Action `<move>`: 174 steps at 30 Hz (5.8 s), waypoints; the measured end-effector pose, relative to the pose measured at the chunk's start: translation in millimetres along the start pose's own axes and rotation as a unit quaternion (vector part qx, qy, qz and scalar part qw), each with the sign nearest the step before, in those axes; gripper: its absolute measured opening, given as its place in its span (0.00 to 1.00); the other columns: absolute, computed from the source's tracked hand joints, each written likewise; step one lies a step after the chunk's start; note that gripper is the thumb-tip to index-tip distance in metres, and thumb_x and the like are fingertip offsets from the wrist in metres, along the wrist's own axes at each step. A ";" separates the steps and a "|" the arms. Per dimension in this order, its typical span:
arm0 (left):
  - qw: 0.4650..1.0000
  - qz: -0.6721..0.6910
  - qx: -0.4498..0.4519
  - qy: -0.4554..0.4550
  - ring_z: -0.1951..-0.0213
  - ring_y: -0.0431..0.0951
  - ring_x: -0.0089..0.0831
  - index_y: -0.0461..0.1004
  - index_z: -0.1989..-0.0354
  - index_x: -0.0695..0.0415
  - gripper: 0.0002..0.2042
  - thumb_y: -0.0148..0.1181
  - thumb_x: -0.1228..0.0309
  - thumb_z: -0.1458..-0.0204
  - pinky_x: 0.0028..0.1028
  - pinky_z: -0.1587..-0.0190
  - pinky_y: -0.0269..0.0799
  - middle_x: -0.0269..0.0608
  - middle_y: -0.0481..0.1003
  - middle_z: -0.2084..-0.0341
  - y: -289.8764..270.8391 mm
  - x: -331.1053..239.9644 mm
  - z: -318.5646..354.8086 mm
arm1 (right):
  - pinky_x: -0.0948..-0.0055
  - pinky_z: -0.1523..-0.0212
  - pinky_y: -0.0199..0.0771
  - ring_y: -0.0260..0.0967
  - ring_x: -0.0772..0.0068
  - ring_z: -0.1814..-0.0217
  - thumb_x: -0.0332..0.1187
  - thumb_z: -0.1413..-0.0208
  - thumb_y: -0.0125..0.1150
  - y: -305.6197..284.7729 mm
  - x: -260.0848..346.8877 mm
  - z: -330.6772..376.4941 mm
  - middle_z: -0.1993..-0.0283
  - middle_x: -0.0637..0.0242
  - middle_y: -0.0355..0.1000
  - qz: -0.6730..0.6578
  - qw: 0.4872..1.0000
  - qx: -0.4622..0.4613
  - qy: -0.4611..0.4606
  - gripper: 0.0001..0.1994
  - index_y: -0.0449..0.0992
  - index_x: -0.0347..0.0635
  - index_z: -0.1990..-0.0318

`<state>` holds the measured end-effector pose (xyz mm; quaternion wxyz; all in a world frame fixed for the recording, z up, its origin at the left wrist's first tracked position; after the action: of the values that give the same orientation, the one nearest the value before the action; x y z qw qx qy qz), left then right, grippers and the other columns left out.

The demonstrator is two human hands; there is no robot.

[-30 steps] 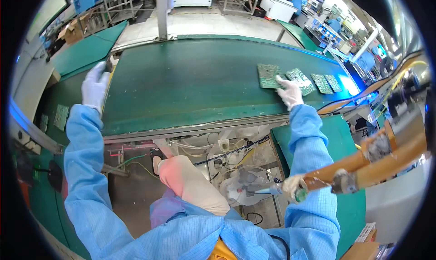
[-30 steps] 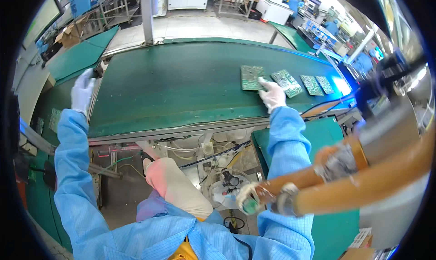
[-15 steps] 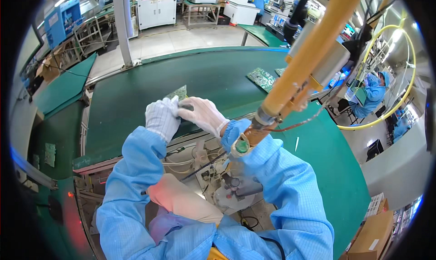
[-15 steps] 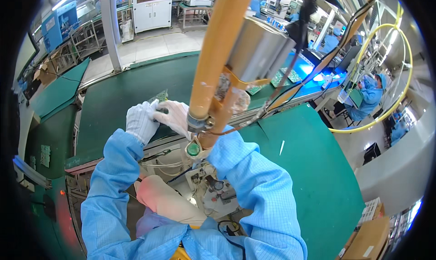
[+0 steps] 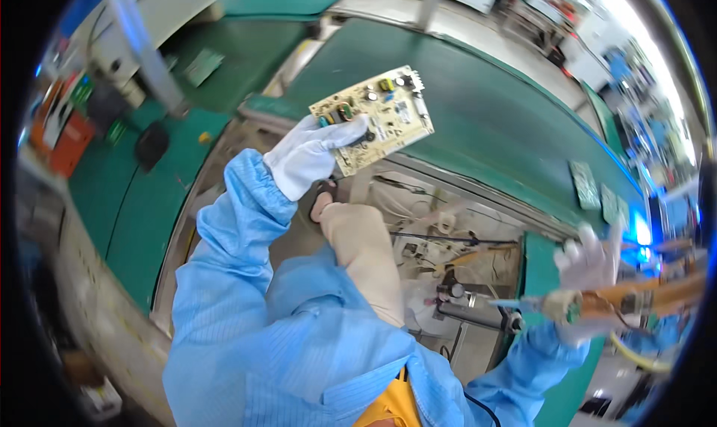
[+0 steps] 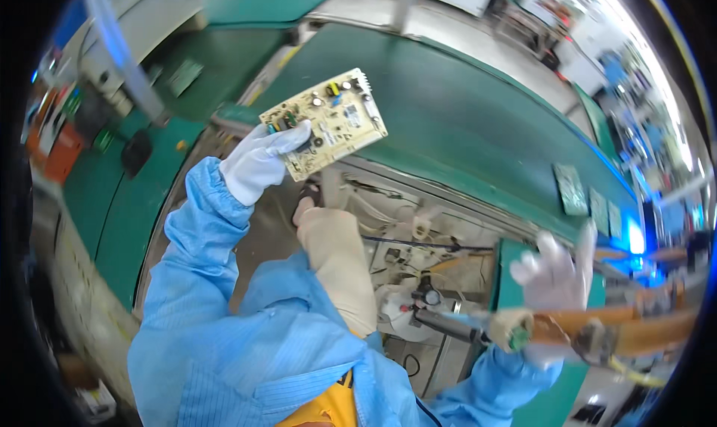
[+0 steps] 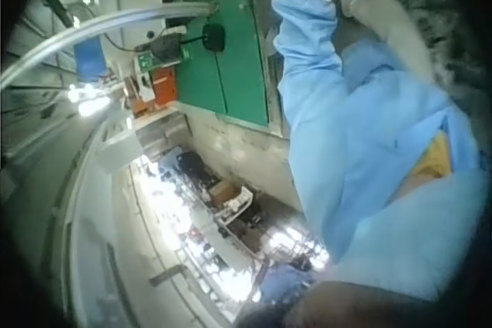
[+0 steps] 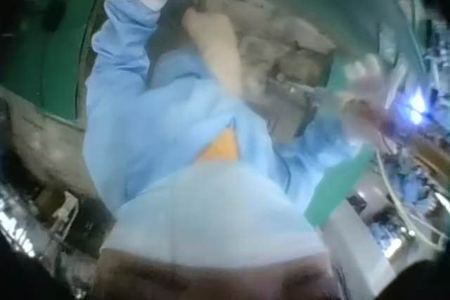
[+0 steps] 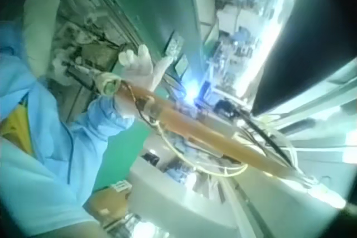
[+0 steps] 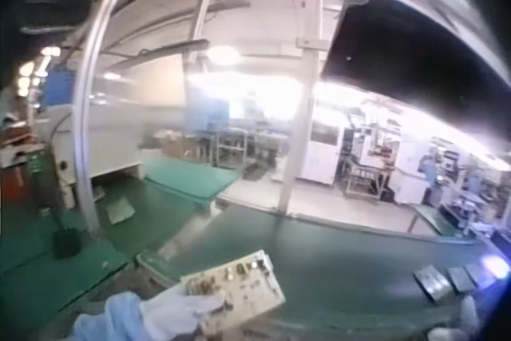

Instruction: Assembling and inspecting electronic circuit boards on a factory production line using a powered tool.

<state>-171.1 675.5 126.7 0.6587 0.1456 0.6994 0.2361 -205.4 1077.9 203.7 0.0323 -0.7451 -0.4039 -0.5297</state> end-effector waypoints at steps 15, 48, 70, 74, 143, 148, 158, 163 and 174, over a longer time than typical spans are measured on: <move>0.957 -0.025 -0.247 0.150 0.49 0.76 0.34 0.65 0.41 0.63 0.21 0.56 0.72 0.43 0.31 0.47 0.74 0.45 0.74 0.50 -136.2 -74.7 197.6 | 0.86 0.89 0.58 0.61 0.82 0.81 0.50 0.34 0.39 117.5 -21.4 -11.3 0.44 0.50 0.67 0.215 0.971 -0.062 -0.087 0.36 0.36 0.36 0.29; 0.859 0.196 -0.347 0.322 0.56 0.79 0.37 0.72 0.53 0.61 0.11 0.56 0.70 0.42 0.35 0.52 0.76 0.44 0.77 0.57 -262.9 -119.4 252.8 | 0.85 0.88 0.48 0.51 0.83 0.84 0.45 0.32 0.37 113.1 -38.5 -31.5 0.65 0.64 0.66 0.206 0.961 -0.147 -0.108 0.28 0.53 0.31 0.34; 0.988 0.142 0.057 -0.011 0.47 0.74 0.33 0.63 0.40 0.62 0.22 0.56 0.74 0.44 0.33 0.43 0.70 0.46 0.72 0.47 12.0 -2.0 79.1 | 0.89 0.85 0.53 0.54 0.87 0.83 0.39 0.31 0.36 129.5 -44.0 -49.4 0.70 0.68 0.62 0.278 0.941 -0.038 -0.188 0.22 0.65 0.29 0.40; 0.988 0.081 0.128 -0.044 0.48 0.73 0.28 0.64 0.39 0.61 0.24 0.58 0.70 0.44 0.29 0.42 0.66 0.41 0.73 0.47 45.0 30.4 64.1 | 0.88 0.87 0.53 0.54 0.86 0.84 0.41 0.30 0.35 132.7 -49.2 -56.1 0.71 0.67 0.63 0.213 0.962 -0.049 -0.162 0.23 0.66 0.29 0.43; 0.952 0.173 0.108 -0.228 0.52 0.76 0.24 0.68 0.44 0.60 0.19 0.59 0.73 0.44 0.25 0.50 0.72 0.37 0.76 0.54 92.1 87.1 99.1 | 0.81 0.86 0.59 0.58 0.76 0.85 0.46 0.34 0.40 110.1 -50.5 -74.4 0.76 0.61 0.68 0.244 0.948 -0.091 -0.183 0.27 0.72 0.24 0.51; 0.962 0.112 0.081 -0.235 0.54 0.75 0.22 0.68 0.44 0.60 0.19 0.59 0.72 0.44 0.23 0.50 0.71 0.35 0.76 0.55 85.9 96.5 99.2 | 0.82 0.85 0.60 0.58 0.76 0.84 0.44 0.33 0.40 107.0 -49.5 -71.3 0.76 0.60 0.68 0.214 0.943 -0.183 -0.175 0.26 0.73 0.24 0.51; 0.965 0.131 0.085 -0.212 0.51 0.75 0.22 0.69 0.45 0.61 0.17 0.57 0.75 0.43 0.23 0.49 0.71 0.35 0.76 0.55 76.8 108.4 101.5 | 0.82 0.84 0.63 0.61 0.76 0.82 0.42 0.33 0.40 96.3 -53.0 -68.0 0.74 0.59 0.69 0.154 0.944 -0.234 -0.171 0.24 0.73 0.25 0.52; 0.941 0.215 0.049 -0.257 0.55 0.77 0.23 0.70 0.47 0.61 0.18 0.62 0.71 0.46 0.23 0.51 0.73 0.37 0.77 0.57 78.0 105.6 97.8 | 0.82 0.85 0.64 0.63 0.76 0.80 0.43 0.33 0.40 90.3 -51.4 -64.9 0.73 0.58 0.70 0.133 0.958 -0.158 -0.197 0.24 0.73 0.26 0.51; 0.951 0.202 0.034 -0.233 0.55 0.77 0.23 0.70 0.48 0.61 0.16 0.60 0.73 0.45 0.22 0.52 0.74 0.35 0.76 0.58 83.4 94.6 106.0 | 0.80 0.84 0.66 0.65 0.74 0.79 0.42 0.33 0.41 97.1 -46.9 -62.3 0.72 0.58 0.71 0.201 0.944 0.005 -0.262 0.21 0.74 0.31 0.51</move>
<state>-83.6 809.4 87.4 0.7362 0.3575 0.4903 0.2998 -196.5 956.4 229.5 0.0347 -0.9233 -0.2423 -0.2961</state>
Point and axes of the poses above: each hand's wrist, its own z-axis away from the middle knuckle, its own y-axis out of the palm, x = y × z, the point moved 6 cm from there along -z, towards the middle knuckle
